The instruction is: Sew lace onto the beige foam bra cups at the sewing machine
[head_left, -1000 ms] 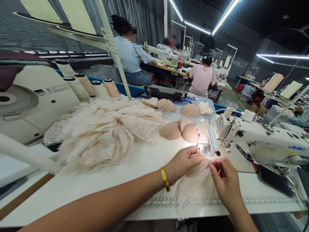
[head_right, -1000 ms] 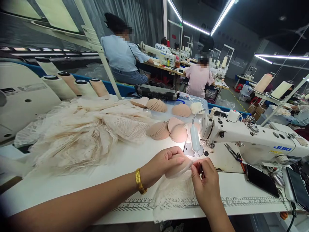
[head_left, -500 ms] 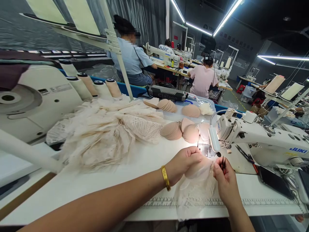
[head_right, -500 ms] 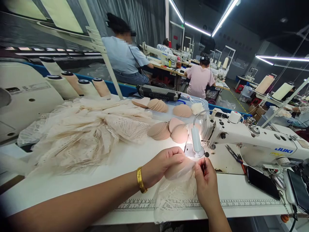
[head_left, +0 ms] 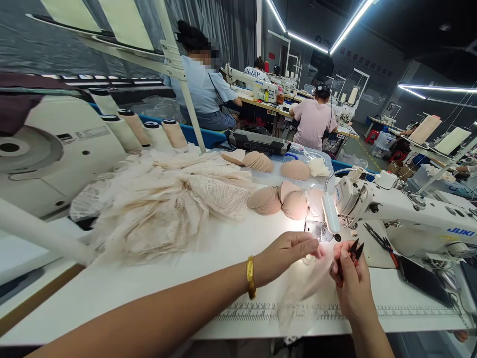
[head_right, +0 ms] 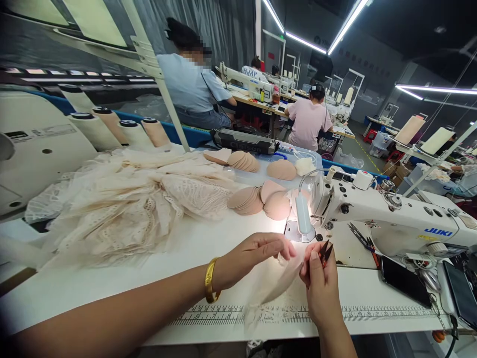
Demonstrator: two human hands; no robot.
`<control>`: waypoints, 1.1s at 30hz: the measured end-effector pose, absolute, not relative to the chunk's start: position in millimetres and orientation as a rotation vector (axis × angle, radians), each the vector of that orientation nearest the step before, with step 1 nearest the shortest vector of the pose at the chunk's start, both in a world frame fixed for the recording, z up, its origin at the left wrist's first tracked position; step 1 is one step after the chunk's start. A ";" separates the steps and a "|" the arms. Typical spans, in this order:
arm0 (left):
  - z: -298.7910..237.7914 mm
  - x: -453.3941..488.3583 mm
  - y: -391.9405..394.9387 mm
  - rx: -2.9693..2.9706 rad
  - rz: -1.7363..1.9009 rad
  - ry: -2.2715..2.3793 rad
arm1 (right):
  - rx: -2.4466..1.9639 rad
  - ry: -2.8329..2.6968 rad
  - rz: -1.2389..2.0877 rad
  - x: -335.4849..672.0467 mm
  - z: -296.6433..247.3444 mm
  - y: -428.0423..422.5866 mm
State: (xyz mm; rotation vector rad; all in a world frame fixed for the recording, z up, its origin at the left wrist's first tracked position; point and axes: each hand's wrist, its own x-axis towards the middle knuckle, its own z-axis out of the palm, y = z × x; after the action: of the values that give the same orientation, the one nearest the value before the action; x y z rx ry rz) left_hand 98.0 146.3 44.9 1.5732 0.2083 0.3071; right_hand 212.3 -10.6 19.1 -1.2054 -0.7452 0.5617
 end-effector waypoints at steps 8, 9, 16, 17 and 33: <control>29.6 104.9 138.9 1.261 0.099 0.216 | -1.055 -0.642 0.750 205.1 16.2 -12.7; 31.4 104.8 138.1 1.215 0.086 0.218 | -1.041 -0.637 0.776 204.4 16.5 -14.4; 42.2 100.7 142.4 1.023 0.008 0.364 | -0.964 -0.686 0.947 211.7 15.0 -38.1; 40.9 100.8 141.9 1.017 -0.004 0.361 | -0.987 -0.713 0.926 213.9 13.4 -40.4; 40.7 100.8 128.0 1.604 0.295 0.303 | -1.023 -0.677 0.911 188.4 13.8 -28.1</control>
State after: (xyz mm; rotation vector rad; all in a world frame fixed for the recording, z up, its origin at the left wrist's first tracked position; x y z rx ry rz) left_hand 100.8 128.0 40.7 1.6043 0.3027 0.2952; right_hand 188.4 -28.1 13.8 -1.0233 -0.6769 0.9111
